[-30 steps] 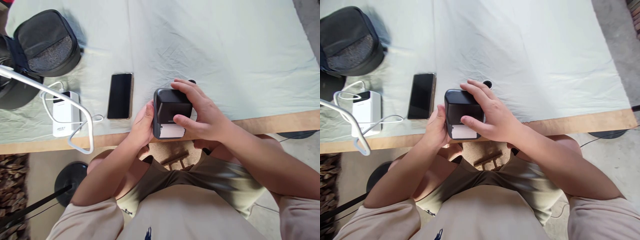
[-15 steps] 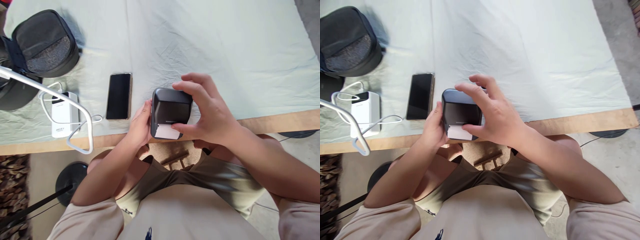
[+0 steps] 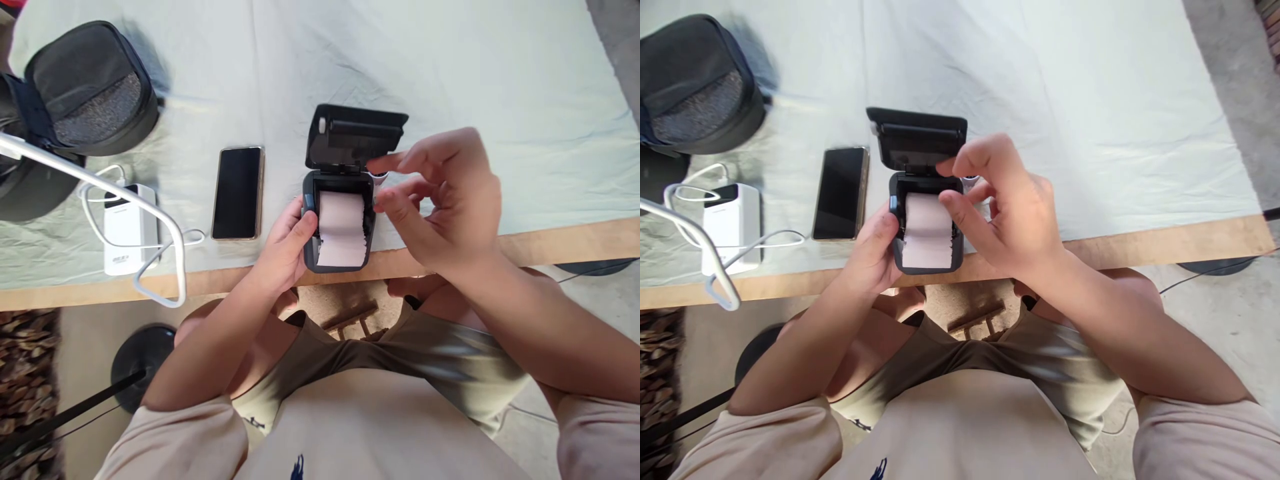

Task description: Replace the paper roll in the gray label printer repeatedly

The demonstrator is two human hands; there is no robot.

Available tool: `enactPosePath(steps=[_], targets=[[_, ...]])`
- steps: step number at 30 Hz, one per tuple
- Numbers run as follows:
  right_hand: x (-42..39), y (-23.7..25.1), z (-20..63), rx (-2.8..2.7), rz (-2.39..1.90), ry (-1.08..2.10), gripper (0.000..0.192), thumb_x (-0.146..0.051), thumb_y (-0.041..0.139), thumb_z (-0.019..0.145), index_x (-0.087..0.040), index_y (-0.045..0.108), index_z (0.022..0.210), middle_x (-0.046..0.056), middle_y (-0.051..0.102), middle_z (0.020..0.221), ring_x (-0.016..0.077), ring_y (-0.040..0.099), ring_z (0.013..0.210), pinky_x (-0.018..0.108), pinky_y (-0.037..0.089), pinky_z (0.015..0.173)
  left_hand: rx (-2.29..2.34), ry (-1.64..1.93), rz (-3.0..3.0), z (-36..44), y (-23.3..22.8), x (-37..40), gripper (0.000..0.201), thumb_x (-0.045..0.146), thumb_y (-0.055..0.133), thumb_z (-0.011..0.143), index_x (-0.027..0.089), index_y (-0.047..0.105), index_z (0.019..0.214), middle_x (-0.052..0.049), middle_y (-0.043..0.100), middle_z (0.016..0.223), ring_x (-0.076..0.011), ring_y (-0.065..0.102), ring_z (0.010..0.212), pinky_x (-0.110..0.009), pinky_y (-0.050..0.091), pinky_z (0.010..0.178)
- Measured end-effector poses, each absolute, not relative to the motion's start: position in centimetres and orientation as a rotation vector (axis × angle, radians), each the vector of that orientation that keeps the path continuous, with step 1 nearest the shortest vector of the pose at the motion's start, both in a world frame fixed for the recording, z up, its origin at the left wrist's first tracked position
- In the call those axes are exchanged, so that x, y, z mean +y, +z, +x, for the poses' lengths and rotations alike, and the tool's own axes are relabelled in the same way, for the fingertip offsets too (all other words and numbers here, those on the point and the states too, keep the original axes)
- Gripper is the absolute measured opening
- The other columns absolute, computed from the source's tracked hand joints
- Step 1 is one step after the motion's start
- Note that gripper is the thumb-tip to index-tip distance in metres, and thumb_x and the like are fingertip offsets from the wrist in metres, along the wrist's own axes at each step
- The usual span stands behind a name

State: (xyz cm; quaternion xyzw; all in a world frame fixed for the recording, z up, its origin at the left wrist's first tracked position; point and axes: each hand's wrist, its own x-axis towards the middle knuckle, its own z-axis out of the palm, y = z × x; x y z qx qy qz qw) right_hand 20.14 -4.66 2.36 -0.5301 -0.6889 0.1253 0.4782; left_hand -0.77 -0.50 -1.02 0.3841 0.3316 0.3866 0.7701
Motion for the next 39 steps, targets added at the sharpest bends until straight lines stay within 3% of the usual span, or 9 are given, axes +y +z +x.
enactPosePath(steps=[4, 8, 11, 16, 20, 24, 29, 32, 39], targets=[[-4.8, 2.1, 19.8, -1.892, -1.300, 0.189, 0.010, -0.020, 0.063, 0.099, -0.022, 0.070, 0.106, 0.002, 0.084, 0.099, 0.0130, 0.068, 0.061, 0.031, 0.042, 0.052, 0.749, 0.826, 0.875, -0.7, -0.9, -0.6, 0.057, 0.065, 0.095, 0.080, 0.022, 0.074, 0.110, -0.008, 0.081, 0.109, -0.0310, 0.079, 0.117, -0.037, 0.067, 0.093], [-5.3, 2.3, 19.7, -2.108, -1.484, -0.036, 0.023, -0.024, 0.060, 0.096, -0.024, 0.074, 0.115, 0.003, 0.085, 0.100, 0.0188, 0.069, 0.065, 0.033, 0.029, 0.052, 0.728, 0.811, 0.937, -0.9, -1.2, -0.7, 0.056, 0.069, 0.090, 0.084, 0.023, 0.073, 0.113, -0.007, 0.080, 0.111, -0.0271, 0.078, 0.110, -0.034, 0.065, 0.088], [-5.5, 2.7, 19.9, -2.209, -1.564, -0.034, 0.022, -0.026, 0.063, 0.094, -0.025, 0.072, 0.114, 0.003, 0.085, 0.098, 0.0187, 0.065, 0.061, 0.032, 0.022, 0.051, 0.684, 0.798, 1.014, -1.2, -1.8, -0.7, 0.054, 0.068, 0.086, 0.090, 0.024, 0.074, 0.119, -0.006, 0.079, 0.111, -0.0221, 0.076, 0.100, -0.029, 0.062, 0.080], [-5.1, 2.6, 19.8, -2.205, -1.607, -0.070, 0.029, -0.028, 0.065, 0.089, -0.025, 0.072, 0.117, 0.001, 0.078, 0.077, 0.0183, 0.056, 0.052, 0.032, 0.017, 0.052, 0.658, 0.810, 1.105, -1.7, -2.6, -0.6, 0.052, 0.065, 0.083, 0.094, 0.022, 0.076, 0.122, -0.007, 0.078, 0.111, -0.0203, 0.075, 0.097, -0.027, 0.059, 0.078], [-5.3, 3.2, 19.7, -2.095, -1.524, 0.100, 0.034, -0.024, 0.066, 0.087, -0.026, 0.073, 0.121, -0.001, 0.079, 0.080, 0.0160, 0.057, 0.055, 0.031, 0.028, 0.053, 0.663, 0.799, 1.063, -1.3, -2.2, -0.4, 0.057, 0.069, 0.086, 0.089, 0.021, 0.074, 0.118, -0.006, 0.078, 0.104, -0.0195, 0.076, 0.090, -0.028, 0.061, 0.074], [-5.3, 4.7, 20.4, -1.798, -1.400, 0.695, 0.032, -0.021, 0.071, 0.084, -0.026, 0.067, 0.115, -0.001, 0.083, 0.095, 0.0098, 0.050, 0.051, 0.031, 0.043, 0.053, 0.697, 0.863, 0.887, -0.7, -1.7, -0.4, 0.052, 0.063, 0.092, 0.086, 0.023, 0.076, 0.114, -0.005, 0.081, 0.102, -0.0250, 0.081, 0.101, -0.031, 0.067, 0.080], [-2.5, 4.0, 23.6, -1.061, -1.156, 1.233, 0.028, -0.034, 0.071, 0.079, -0.030, 0.066, 0.105, -0.005, 0.067, 0.071, 0.0150, 0.054, 0.050, 0.031, 0.042, 0.040, 0.681, 0.948, 0.738, -0.6, -2.0, -0.3, 0.035, 0.053, 0.088, 0.094, 0.022, 0.079, 0.108, -0.005, 0.085, 0.109, -0.0333, 0.077, 0.130, -0.041, 0.069, 0.104], [-0.9, 2.6, 25.5, -0.890, -1.159, 1.273, 0.033, -0.045, 0.079, 0.076, -0.030, 0.069, 0.103, 0.000, 0.074, 0.087, 0.0177, 0.065, 0.064, 0.034, 0.057, 0.051, 0.732, 0.979, 0.694, -0.7, -2.0, -0.1, 0.031, 0.049, 0.083, 0.098, 0.021, 0.079, 0.109, -0.004, 0.085, 0.108, -0.0331, 0.076, 0.135, -0.042, 0.067, 0.112], [-0.5, 0.2, 25.8, -1.119, -1.281, 0.913, 0.034, -0.045, 0.091, 0.085, -0.032, 0.066, 0.103, -0.001, 0.072, 0.100, 0.0168, 0.076, 0.082, 0.035, 0.068, 0.078, 0.744, 1.017, 0.616, 0.3, -0.7, 0.5, 0.030, 0.046, 0.069, 0.108, 0.018, 0.078, 0.109, -0.007, 0.086, 0.113, -0.0289, 0.072, 0.142, -0.040, 0.059, 0.122]])
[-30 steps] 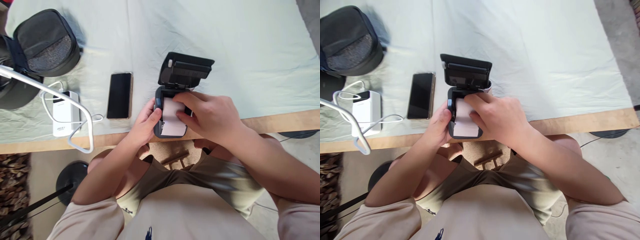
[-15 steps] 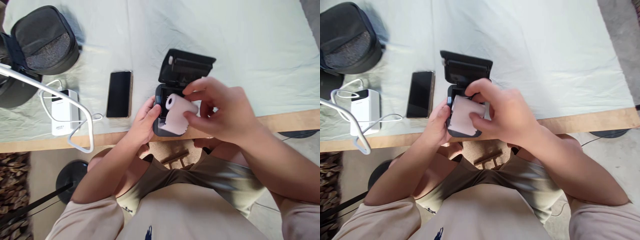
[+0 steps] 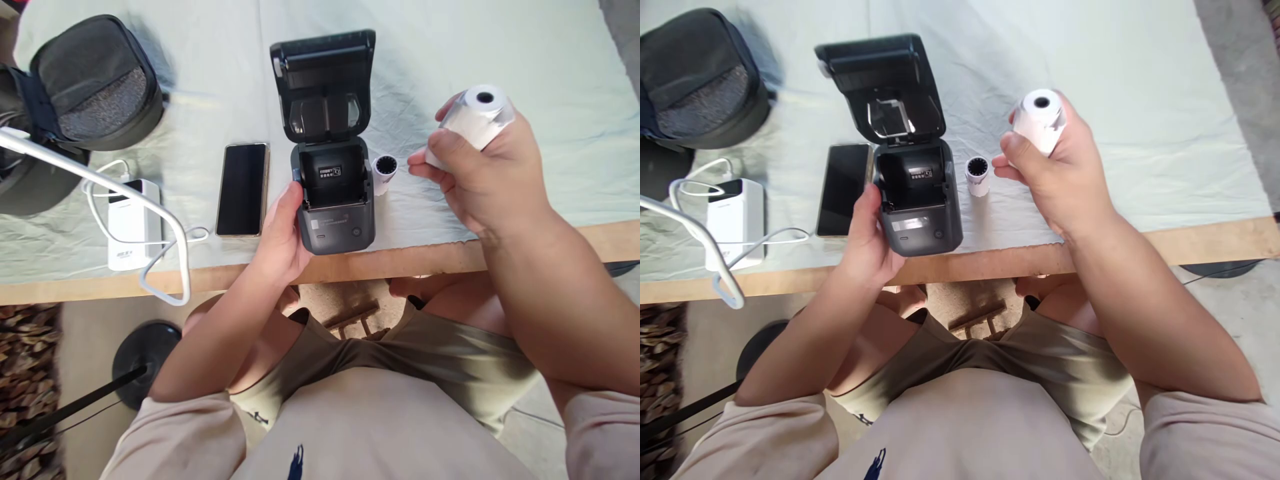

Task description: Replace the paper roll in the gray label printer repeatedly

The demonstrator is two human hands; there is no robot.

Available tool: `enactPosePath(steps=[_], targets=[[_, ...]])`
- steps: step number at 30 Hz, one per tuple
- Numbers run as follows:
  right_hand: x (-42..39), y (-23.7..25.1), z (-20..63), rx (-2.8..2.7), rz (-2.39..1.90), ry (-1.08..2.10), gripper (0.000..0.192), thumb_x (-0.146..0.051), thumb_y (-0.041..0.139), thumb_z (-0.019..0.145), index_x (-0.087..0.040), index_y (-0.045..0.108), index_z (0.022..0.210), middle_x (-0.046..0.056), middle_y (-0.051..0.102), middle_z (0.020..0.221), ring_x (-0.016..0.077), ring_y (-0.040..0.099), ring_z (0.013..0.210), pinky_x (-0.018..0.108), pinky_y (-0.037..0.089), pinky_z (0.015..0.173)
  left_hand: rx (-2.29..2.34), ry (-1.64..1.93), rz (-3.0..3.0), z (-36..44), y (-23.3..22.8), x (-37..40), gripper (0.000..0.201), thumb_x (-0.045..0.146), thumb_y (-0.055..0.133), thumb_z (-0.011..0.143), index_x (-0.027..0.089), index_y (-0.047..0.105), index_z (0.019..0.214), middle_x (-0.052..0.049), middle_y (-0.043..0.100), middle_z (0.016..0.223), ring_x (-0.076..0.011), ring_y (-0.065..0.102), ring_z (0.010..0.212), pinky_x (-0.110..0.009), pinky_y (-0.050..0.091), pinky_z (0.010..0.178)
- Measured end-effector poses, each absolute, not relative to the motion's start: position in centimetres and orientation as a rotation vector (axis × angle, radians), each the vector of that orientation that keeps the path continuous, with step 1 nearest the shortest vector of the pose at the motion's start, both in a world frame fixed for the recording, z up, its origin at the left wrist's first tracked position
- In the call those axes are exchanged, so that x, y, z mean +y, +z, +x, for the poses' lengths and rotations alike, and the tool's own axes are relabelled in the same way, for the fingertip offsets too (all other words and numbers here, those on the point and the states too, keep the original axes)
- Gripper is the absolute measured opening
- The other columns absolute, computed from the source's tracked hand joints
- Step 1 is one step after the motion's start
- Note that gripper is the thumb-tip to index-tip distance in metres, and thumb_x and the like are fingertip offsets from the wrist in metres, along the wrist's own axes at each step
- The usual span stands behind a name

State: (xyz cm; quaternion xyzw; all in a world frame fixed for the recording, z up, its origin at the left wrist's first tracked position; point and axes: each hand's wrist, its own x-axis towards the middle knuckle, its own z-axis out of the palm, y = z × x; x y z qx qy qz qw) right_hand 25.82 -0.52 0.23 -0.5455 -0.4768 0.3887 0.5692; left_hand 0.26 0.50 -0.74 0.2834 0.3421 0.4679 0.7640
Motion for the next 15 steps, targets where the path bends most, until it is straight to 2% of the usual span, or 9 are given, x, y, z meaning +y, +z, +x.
enactPosePath(steps=[5, 8, 11, 15], targets=[[-0.2, -0.5, 27.1, -1.459, -1.407, 0.466, 0.043, -0.053, 0.087, 0.089, -0.032, 0.061, 0.116, 0.003, 0.072, 0.100, 0.0256, 0.077, 0.093, 0.046, 0.063, 0.085, 0.720, 1.017, 0.589, 0.8, -0.7, 1.0, 0.032, 0.041, 0.058, 0.113, 0.017, 0.078, 0.106, -0.009, 0.084, 0.123, -0.0289, 0.066, 0.149, -0.039, 0.058, 0.124], [-0.2, -1.0, 28.1, -1.476, -1.478, 0.443, 0.051, -0.052, 0.087, 0.087, -0.033, 0.054, 0.121, 0.005, 0.078, 0.102, 0.0285, 0.078, 0.095, 0.047, 0.061, 0.084, 0.763, 1.033, 0.621, 0.8, -1.0, 1.1, 0.027, 0.041, 0.067, 0.108, 0.016, 0.079, 0.108, -0.008, 0.084, 0.124, -0.0301, 0.064, 0.152, -0.039, 0.058, 0.124], [-0.4, -1.8, 28.9, -1.514, -1.553, 0.464, 0.047, -0.052, 0.084, 0.090, -0.034, 0.049, 0.114, 0.006, 0.080, 0.115, 0.0294, 0.079, 0.104, 0.047, 0.062, 0.086, 0.797, 1.012, 0.629, 0.5, -1.0, 0.9, 0.028, 0.044, 0.076, 0.103, 0.016, 0.079, 0.109, -0.010, 0.084, 0.125, -0.0323, 0.063, 0.153, -0.040, 0.059, 0.124], [-0.5, -2.5, 29.8, -1.604, -1.604, 0.412, 0.045, -0.058, 0.081, 0.090, -0.033, 0.055, 0.117, 0.009, 0.068, 0.131, 0.0324, 0.076, 0.118, 0.052, 0.064, 0.089, 0.799, 0.990, 0.634, 0.0, -0.9, 0.7, 0.033, 0.047, 0.080, 0.099, 0.016, 0.077, 0.111, -0.012, 0.083, 0.125, -0.0346, 0.064, 0.151, -0.044, 0.059, 0.125]])
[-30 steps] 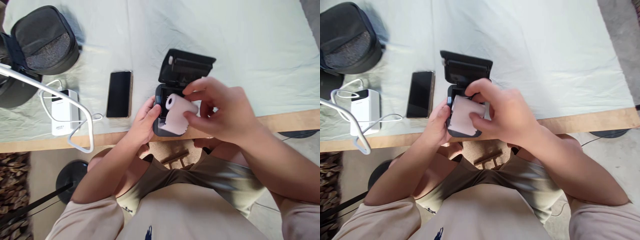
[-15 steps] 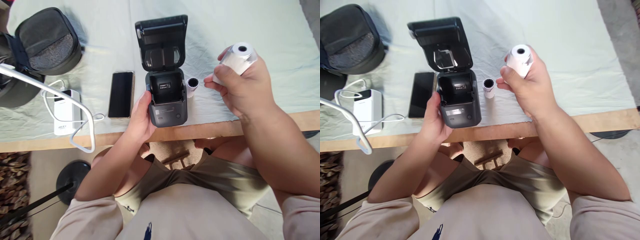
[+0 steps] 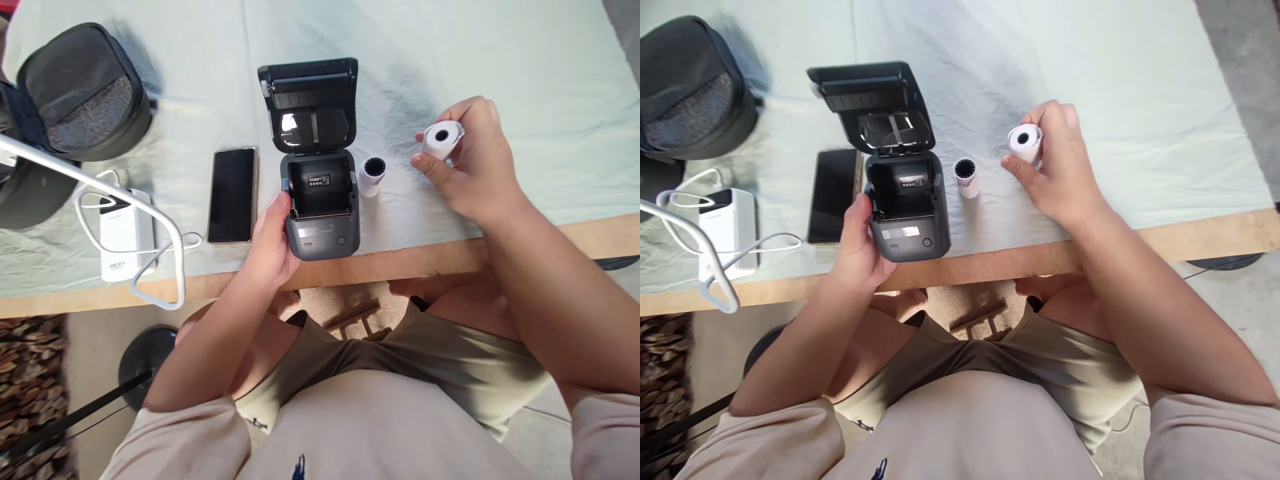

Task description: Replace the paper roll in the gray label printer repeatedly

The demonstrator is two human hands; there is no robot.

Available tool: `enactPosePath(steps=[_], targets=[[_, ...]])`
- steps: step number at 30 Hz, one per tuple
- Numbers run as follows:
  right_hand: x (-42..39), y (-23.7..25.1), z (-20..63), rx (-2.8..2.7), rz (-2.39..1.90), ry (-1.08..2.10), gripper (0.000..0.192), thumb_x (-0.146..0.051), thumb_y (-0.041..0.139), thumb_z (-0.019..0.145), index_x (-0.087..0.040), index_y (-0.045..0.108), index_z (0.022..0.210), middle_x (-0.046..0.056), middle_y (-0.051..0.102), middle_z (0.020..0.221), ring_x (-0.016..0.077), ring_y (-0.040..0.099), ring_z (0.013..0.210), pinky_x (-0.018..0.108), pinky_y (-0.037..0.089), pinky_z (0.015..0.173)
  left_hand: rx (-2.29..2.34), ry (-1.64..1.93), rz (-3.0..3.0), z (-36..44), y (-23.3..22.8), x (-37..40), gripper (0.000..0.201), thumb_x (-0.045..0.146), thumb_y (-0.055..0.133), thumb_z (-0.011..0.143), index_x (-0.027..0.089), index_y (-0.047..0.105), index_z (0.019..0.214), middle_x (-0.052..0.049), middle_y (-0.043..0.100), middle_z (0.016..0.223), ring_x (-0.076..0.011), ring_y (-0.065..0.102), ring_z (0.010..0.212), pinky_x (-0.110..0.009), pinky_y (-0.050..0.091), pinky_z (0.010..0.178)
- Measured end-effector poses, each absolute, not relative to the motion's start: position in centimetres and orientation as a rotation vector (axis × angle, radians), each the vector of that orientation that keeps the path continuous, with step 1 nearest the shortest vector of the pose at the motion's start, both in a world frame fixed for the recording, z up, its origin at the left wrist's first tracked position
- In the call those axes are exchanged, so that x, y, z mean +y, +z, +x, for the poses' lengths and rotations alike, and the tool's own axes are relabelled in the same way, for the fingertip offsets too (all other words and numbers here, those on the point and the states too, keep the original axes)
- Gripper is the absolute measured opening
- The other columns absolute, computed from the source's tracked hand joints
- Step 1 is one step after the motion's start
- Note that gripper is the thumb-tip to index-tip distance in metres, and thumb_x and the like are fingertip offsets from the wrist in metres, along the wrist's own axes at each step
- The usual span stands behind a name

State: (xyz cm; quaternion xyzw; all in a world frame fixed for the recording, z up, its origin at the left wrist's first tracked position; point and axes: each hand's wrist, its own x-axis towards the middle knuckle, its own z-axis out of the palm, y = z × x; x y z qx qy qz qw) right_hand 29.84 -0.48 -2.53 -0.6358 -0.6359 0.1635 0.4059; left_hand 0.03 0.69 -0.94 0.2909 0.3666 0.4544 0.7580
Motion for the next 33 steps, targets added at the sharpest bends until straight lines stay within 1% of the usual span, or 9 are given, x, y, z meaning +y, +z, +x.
enactPosePath(steps=[2, 6, 10, 13, 15, 18, 24, 30, 33], targets=[[-0.6, -2.5, 30.1, -1.596, -1.589, 0.390, 0.044, -0.059, 0.080, 0.090, -0.034, 0.058, 0.118, 0.009, 0.063, 0.131, 0.0320, 0.075, 0.119, 0.052, 0.065, 0.088, 0.785, 0.982, 0.661, -0.2, -1.0, 0.6, 0.040, 0.050, 0.083, 0.097, 0.015, 0.077, 0.116, -0.012, 0.083, 0.126, -0.0353, 0.065, 0.150, -0.046, 0.058, 0.126], [-0.6, -2.7, 30.4, -1.600, -1.606, 0.377, 0.035, -0.050, 0.080, 0.092, -0.036, 0.059, 0.116, 0.005, 0.071, 0.118, 0.0288, 0.074, 0.109, 0.052, 0.065, 0.095, 0.794, 0.969, 0.686, -0.3, -1.1, 0.7, 0.039, 0.052, 0.084, 0.095, 0.018, 0.078, 0.113, -0.010, 0.085, 0.124, -0.0341, 0.067, 0.148, -0.044, 0.057, 0.126], [0.1, -3.8, 30.9, -1.609, -1.689, 0.404, 0.044, -0.039, 0.088, 0.083, -0.033, 0.063, 0.119, 0.002, 0.075, 0.106, 0.0248, 0.071, 0.095, 0.049, 0.064, 0.095, 0.792, 0.979, 0.702, -0.1, -1.2, 0.7, 0.035, 0.052, 0.083, 0.096, 0.020, 0.078, 0.108, -0.009, 0.085, 0.124, -0.0330, 0.065, 0.151, -0.041, 0.057, 0.125], [-0.1, -3.3, 30.5, -1.618, -1.618, 0.324, 0.057, -0.030, 0.091, 0.074, -0.031, 0.064, 0.125, 0.010, 0.075, 0.127, 0.0300, 0.072, 0.113, 0.049, 0.062, 0.103, 0.828, 0.984, 0.680, 0.0, -1.2, 0.6, 0.034, 0.054, 0.077, 0.100, 0.021, 0.078, 0.105, -0.010, 0.085, 0.122, -0.0326, 0.065, 0.150, -0.042, 0.058, 0.124], [-0.9, -2.0, 29.3, -1.639, -1.560, 0.160, 0.057, -0.028, 0.086, 0.077, -0.029, 0.063, 0.129, 0.014, 0.070, 0.137, 0.0349, 0.070, 0.126, 0.052, 0.060, 0.105, 0.866, 0.971, 0.679, -0.1, -1.2, 0.6, 0.035, 0.056, 0.073, 0.101, 0.021, 0.078, 0.102, -0.010, 0.085, 0.120, -0.0318, 0.066, 0.149, -0.041, 0.059, 0.122], [-2.2, -0.1, 26.4, -1.694, -1.536, 0.048, 0.040, -0.028, 0.076, 0.088, -0.030, 0.062, 0.126, 0.011, 0.069, 0.124, 0.0334, 0.074, 0.111, 0.051, 0.061, 0.094, 0.860, 0.944, 0.710, -0.3, -1.3, 0.7, 0.036, 0.057, 0.076, 0.099, 0.022, 0.078, 0.103, -0.009, 0.085, 0.120, -0.0312, 0.065, 0.150, -0.039, 0.059, 0.121], [-1.7, -2.0, 22.7, -1.905, -1.666, 0.214, 0.061, -0.039, 0.075, 0.089, -0.029, 0.059, 0.147, 0.014, 0.067, 0.136, 0.0326, 0.072, 0.103, 0.043, 0.059, 0.070, 0.808, 0.913, 0.716, -0.4, -1.2, 0.7, 0.042, 0.060, 0.083, 0.092, 0.021, 0.077, 0.107, -0.010, 0.084, 0.125, -0.0334, 0.064, 0.151, -0.040, 0.060, 0.121], [-0.8, -3.4, 23.3, -1.918, -1.668, 0.258, 0.038, -0.030, 0.067, 0.094, -0.030, 0.066, 0.133, 0.009, 0.073, 0.120, 0.0258, 0.071, 0.087, 0.044, 0.060, 0.075, 0.738, 0.944, 0.713, -0.4, -1.7, 0.6, 0.036, 0.054, 0.081, 0.097, 0.021, 0.079, 0.111, -0.007, 0.084, 0.124, -0.0334, 0.065, 0.150, -0.041, 0.061, 0.121], [-0.8, -3.2, 23.2, -1.730, -1.563, 0.325, 0.046, -0.031, 0.074, 0.089, -0.032, 0.061, 0.132, 0.006, 0.076, 0.112, 0.0269, 0.074, 0.094, 0.044, 0.061, 0.079, 0.761, 0.952, 0.710, -0.4, -1.7, 0.5, 0.034, 0.053, 0.075, 0.101, 0.022, 0.079, 0.113, -0.007, 0.085, 0.122, -0.0332, 0.067, 0.148, -0.041, 0.061, 0.120]])
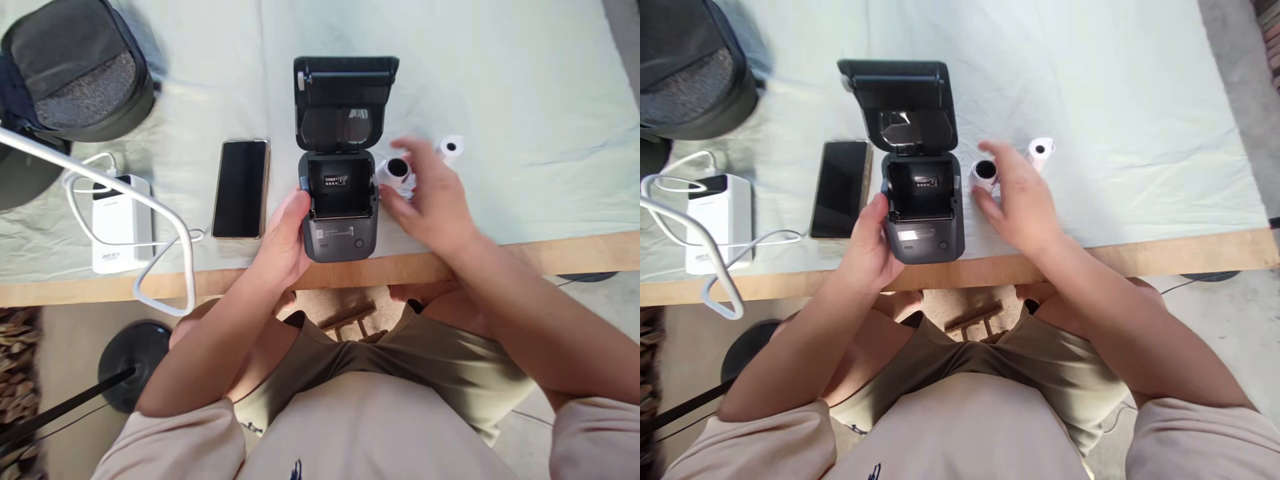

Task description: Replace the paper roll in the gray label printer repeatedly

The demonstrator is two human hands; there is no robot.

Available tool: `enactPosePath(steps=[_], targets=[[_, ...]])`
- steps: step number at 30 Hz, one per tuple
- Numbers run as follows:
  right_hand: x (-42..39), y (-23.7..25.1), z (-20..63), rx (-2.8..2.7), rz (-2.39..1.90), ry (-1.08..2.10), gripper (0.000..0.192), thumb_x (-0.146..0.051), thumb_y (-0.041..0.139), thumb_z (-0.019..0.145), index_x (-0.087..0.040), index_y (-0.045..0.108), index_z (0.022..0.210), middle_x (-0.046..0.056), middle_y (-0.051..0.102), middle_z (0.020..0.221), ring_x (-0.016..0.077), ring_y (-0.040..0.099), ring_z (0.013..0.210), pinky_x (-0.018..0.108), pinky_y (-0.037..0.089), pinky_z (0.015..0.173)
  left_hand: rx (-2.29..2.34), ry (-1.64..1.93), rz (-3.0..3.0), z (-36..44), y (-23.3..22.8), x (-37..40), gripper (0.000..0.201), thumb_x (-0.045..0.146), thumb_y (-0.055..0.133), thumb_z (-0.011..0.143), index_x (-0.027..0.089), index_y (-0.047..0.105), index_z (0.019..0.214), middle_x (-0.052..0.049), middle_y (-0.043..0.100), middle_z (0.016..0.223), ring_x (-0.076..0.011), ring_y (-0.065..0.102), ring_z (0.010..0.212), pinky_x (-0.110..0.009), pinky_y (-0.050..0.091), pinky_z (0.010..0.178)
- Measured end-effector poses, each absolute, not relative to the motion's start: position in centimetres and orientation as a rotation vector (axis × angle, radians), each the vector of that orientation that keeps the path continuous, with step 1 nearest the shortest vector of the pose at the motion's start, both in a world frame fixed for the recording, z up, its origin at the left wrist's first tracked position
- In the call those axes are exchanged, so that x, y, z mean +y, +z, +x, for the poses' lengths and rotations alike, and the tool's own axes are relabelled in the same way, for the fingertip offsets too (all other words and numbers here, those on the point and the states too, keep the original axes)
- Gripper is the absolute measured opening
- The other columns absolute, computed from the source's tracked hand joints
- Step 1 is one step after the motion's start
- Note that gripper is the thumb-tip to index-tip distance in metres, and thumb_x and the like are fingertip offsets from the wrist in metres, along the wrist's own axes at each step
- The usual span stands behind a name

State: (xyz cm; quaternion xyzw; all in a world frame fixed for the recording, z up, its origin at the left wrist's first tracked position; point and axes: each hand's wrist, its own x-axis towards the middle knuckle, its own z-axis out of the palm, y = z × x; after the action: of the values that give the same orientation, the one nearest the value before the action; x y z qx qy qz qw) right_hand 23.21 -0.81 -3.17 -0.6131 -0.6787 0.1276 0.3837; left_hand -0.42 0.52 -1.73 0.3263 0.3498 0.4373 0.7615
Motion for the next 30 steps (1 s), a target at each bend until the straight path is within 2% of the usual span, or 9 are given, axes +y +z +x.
enactPosePath(steps=[3, 6, 9, 11, 15, 20, 22, 26, 30], targets=[[-0.5, -2.7, 23.0, -1.393, -1.440, 0.579, 0.055, -0.035, 0.086, 0.079, -0.034, 0.055, 0.124, 0.000, 0.074, 0.100, 0.0247, 0.075, 0.093, 0.039, 0.061, 0.073, 0.761, 0.954, 0.679, -0.4, -1.4, 0.5, 0.033, 0.052, 0.075, 0.102, 0.022, 0.079, 0.113, -0.007, 0.084, 0.123, -0.0328, 0.065, 0.151, -0.042, 0.060, 0.122], [-0.3, -1.5, 23.1, -1.054, -1.331, 0.962, 0.047, -0.037, 0.088, 0.078, -0.032, 0.054, 0.110, -0.003, 0.074, 0.098, 0.0225, 0.078, 0.096, 0.035, 0.063, 0.071, 0.764, 0.958, 0.658, -0.3, -1.1, 0.5, 0.032, 0.050, 0.078, 0.100, 0.020, 0.079, 0.109, -0.008, 0.083, 0.124, -0.0340, 0.063, 0.152, -0.043, 0.059, 0.123], [-0.6, -0.1, 23.6, -0.876, -1.221, 1.311, 0.044, -0.042, 0.083, 0.082, -0.034, 0.054, 0.114, -0.002, 0.079, 0.126, 0.0275, 0.078, 0.124, 0.041, 0.070, 0.079, 0.805, 0.953, 0.685, -0.3, -1.1, 0.5, 0.031, 0.048, 0.071, 0.103, 0.019, 0.079, 0.112, -0.010, 0.083, 0.126, -0.0336, 0.063, 0.151, -0.044, 0.059, 0.123], [-0.9, 0.6, 24.1, -0.866, -1.149, 1.420, 0.043, -0.041, 0.075, 0.084, -0.036, 0.055, 0.122, 0.000, 0.074, 0.148, 0.0295, 0.072, 0.140, 0.050, 0.073, 0.091, 0.841, 0.951, 0.695, -0.2, -1.1, 0.6, 0.032, 0.048, 0.067, 0.106, 0.020, 0.079, 0.115, -0.010, 0.083, 0.126, -0.0330, 0.063, 0.152, -0.043, 0.058, 0.123], [-1.4, 1.0, 24.5, -0.873, -1.102, 1.507, 0.039, -0.043, 0.067, 0.090, -0.034, 0.060, 0.127, 0.003, 0.073, 0.152, 0.0278, 0.071, 0.143, 0.054, 0.070, 0.108, 0.896, 0.947, 0.671, 0.0, -0.9, 0.6, 0.030, 0.049, 0.069, 0.104, 0.021, 0.079, 0.111, -0.010, 0.083, 0.126, -0.0339, 0.062, 0.153, -0.043, 0.058, 0.123], [-1.4, 0.4, 23.2, -1.017, -1.174, 1.308, 0.052, -0.042, 0.085, 0.083, -0.039, 0.059, 0.128, -0.001, 0.076, 0.125, 0.0262, 0.079, 0.122, 0.044, 0.074, 0.093, 0.864, 0.940, 0.697, -0.1, -0.9, 0.7, 0.030, 0.050, 0.071, 0.103, 0.022, 0.080, 0.111, -0.009, 0.085, 0.121, -0.0328, 0.063, 0.152, -0.042, 0.058, 0.123], [-1.7, 0.8, 22.4, -1.107, -1.195, 1.162, 0.057, -0.040, 0.085, 0.084, -0.040, 0.058, 0.134, 0.000, 0.073, 0.130, 0.0252, 0.080, 0.118, 0.044, 0.073, 0.094, 0.830, 0.940, 0.692, -0.2, -1.1, 0.6, 0.033, 0.050, 0.074, 0.102, 0.020, 0.080, 0.115, -0.011, 0.084, 0.124, -0.0335, 0.064, 0.151, -0.043, 0.058, 0.124], [-2.9, 2.0, 21.1, -1.376, -1.187, 0.739, 0.056, -0.042, 0.083, 0.089, -0.042, 0.058, 0.140, -0.003, 0.061, 0.159, 0.0231, 0.075, 0.126, 0.043, 0.065, 0.113, 0.764, 0.961, 0.701, -0.3, -1.4, 0.4, 0.038, 0.051, 0.083, 0.096, 0.019, 0.078, 0.116, -0.011, 0.082, 0.129, -0.0356, 0.066, 0.149, -0.046, 0.060, 0.123], [-3.8, 2.2, 20.4, -1.548, -1.210, 0.502, 0.046, -0.050, 0.078, 0.097, -0.044, 0.058, 0.138, -0.005, 0.069, 0.150, 0.0244, 0.079, 0.117, 0.044, 0.068, 0.098, 0.766, 0.946, 0.721, -0.2, -1.4, 0.2, 0.039, 0.050, 0.089, 0.091, 0.022, 0.077, 0.116, -0.007, 0.083, 0.128, -0.0365, 0.067, 0.148, -0.043, 0.065, 0.118]])
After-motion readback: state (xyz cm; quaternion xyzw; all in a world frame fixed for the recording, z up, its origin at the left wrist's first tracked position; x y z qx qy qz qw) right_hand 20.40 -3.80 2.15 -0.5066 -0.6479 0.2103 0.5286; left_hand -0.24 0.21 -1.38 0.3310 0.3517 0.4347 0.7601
